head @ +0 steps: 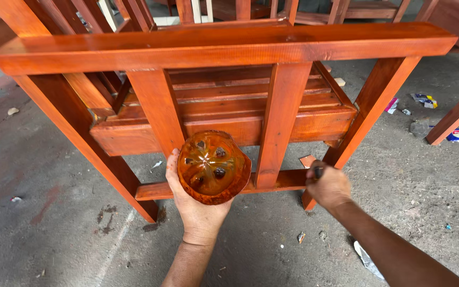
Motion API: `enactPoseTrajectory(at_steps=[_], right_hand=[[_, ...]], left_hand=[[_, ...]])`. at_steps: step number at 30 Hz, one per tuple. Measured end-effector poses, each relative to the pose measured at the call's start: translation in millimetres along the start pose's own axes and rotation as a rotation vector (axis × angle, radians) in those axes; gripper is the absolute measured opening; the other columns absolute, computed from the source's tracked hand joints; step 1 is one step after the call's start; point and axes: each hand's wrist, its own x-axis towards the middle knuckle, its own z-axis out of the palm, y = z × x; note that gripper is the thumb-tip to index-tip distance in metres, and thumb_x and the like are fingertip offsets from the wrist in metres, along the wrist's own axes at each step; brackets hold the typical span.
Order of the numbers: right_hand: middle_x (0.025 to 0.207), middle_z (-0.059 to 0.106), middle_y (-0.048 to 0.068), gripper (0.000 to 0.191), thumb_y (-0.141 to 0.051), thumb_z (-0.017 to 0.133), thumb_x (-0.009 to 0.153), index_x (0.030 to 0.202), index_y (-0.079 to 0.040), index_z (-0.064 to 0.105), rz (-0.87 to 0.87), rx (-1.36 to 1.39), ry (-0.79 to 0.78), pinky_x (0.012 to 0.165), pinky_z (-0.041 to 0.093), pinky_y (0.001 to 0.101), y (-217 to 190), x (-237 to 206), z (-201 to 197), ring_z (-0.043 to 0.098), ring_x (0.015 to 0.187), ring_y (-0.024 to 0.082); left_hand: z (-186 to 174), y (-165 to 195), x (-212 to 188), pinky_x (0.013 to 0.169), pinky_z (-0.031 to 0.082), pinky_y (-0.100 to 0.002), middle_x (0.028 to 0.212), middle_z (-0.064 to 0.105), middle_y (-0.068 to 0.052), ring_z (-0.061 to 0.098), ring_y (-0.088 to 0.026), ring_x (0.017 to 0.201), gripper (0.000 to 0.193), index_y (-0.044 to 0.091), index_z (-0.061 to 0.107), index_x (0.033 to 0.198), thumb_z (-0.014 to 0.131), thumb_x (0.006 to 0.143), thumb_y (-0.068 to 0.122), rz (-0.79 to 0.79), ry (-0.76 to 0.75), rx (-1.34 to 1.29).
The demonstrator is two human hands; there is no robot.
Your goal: The person applies reddish-orange wood stain to a wooden chair frame, dipping a cloth-wrapped applicator into a cut plastic bottle holding stain and wiping it across the chair's rails, legs, and armrests. They work around the chair, coating different surfaces and moving to another chair near the end.
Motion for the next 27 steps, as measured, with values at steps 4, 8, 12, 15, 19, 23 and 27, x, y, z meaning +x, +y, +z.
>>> enactPoseTrajectory(at_steps=[4,8,12,15,19,23,27], right_hand=[[0.103,0.073,0.01,0.008,-0.023,0.069,0.092,0.099,-0.023,0.071,-0.12,-0.027,0.161,0.086,0.057,0.0454,-21,-2,31,0.07,0.097,0.032],[0.095,0.075,0.007,0.007,-0.014,0.076,0.085,0.09,-0.018,0.074,0.01,0.326,0.318,0.086,0.059,0.0409,-10,-17,50,0.072,0.092,0.027],[0.091,0.071,0.007,0.019,0.001,0.075,0.085,0.093,-0.011,0.062,0.249,1.239,0.44,0.074,0.062,0.0372,13,-38,63,0.072,0.084,0.022],[0.097,0.067,0.006,0.024,0.003,0.073,0.093,0.095,-0.014,0.056,0.04,1.221,0.78,0.079,0.058,0.0325,10,-61,87,0.066,0.088,0.02],[0.097,0.065,0.012,0.028,0.007,0.079,0.083,0.09,-0.009,0.058,-0.078,0.628,0.975,0.083,0.055,0.037,-32,-71,116,0.065,0.092,0.025],[0.102,0.058,0.009,0.022,0.007,0.071,0.082,0.089,-0.01,0.057,-0.087,0.948,0.85,0.08,0.06,0.0298,-88,-88,141,0.067,0.093,0.02],[0.088,0.064,0.008,0.018,0.005,0.068,0.09,0.087,-0.009,0.057,0.105,1.395,0.33,0.072,0.058,0.0341,-127,-118,173,0.066,0.08,0.022]], left_hand=[[-24,14,23,0.117,0.043,-0.042,0.144,0.041,-0.018,0.046,-0.028,0.138,0.127,0.004,0.023,0.151,0.103,0.053,0.02,0.206,-0.001,0.338],[-44,15,36,0.115,0.047,-0.045,0.15,0.043,-0.016,0.051,-0.029,0.137,0.124,0.006,0.019,0.158,0.097,0.062,0.02,-0.071,-0.005,-0.347],[-44,1,36,0.113,0.048,-0.05,0.149,0.04,-0.015,0.05,-0.029,0.136,0.123,0.014,0.018,0.157,0.095,0.062,0.012,-0.073,-0.03,-0.468],[-47,-12,39,0.115,0.052,-0.05,0.152,0.039,-0.014,0.051,-0.027,0.139,0.121,0.018,0.016,0.157,0.092,0.065,0.003,0.076,-0.127,-0.255],[-54,-20,39,0.111,0.058,-0.05,0.155,0.039,-0.013,0.052,-0.028,0.14,0.113,0.019,0.018,0.158,0.088,0.07,0.005,-0.081,-0.129,-0.336],[-53,-24,36,0.105,0.047,-0.059,0.15,0.039,-0.016,0.048,-0.036,0.135,0.125,0.017,0.023,0.159,0.098,0.061,0.031,-0.452,0.02,-0.948],[-54,-32,19,0.118,0.042,-0.049,0.147,0.035,-0.021,0.042,-0.037,0.14,0.133,0.005,0.021,0.152,0.103,0.049,0.028,0.103,-0.121,0.07]])
